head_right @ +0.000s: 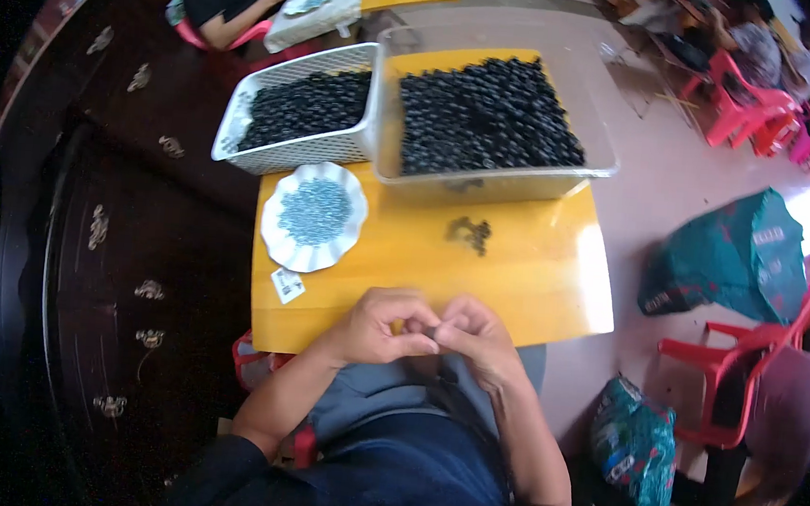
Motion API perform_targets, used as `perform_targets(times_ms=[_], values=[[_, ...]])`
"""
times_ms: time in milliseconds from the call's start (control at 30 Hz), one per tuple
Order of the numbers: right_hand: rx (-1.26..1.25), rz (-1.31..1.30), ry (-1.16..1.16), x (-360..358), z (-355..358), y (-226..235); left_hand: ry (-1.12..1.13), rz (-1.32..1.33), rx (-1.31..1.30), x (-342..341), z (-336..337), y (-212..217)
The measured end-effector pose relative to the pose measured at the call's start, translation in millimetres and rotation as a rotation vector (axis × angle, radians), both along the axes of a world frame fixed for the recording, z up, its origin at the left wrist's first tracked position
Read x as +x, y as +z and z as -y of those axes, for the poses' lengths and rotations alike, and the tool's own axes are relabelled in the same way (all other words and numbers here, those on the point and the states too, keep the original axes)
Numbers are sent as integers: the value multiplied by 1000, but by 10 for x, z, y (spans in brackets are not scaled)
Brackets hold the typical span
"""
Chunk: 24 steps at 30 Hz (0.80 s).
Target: The person picks up a small bead from a dish and inserts it into a black plastic component by hand. They repeat this process, handling the beads and components one at a time, and then place the assembled pieces onto the table surface.
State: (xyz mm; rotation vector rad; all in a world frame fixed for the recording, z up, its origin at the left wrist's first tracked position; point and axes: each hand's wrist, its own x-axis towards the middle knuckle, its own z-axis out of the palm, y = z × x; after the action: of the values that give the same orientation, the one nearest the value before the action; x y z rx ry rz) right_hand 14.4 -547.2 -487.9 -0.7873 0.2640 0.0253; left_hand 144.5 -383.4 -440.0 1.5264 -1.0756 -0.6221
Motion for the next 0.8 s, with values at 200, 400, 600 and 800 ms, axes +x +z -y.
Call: perform_targets(times_ms=[200,400,600,800], values=[[-75,-36,36,57,-61,66,100,148,119,93,-178,59],[-199,-77,-47,92,27,50,405,256,370,952,-464,162],[-203,-53,-102,51,82,59,679,-52,-215,1872,-417,649],[-468,-61,-191,59,238,3,538,-175,58,1163,-177,153]])
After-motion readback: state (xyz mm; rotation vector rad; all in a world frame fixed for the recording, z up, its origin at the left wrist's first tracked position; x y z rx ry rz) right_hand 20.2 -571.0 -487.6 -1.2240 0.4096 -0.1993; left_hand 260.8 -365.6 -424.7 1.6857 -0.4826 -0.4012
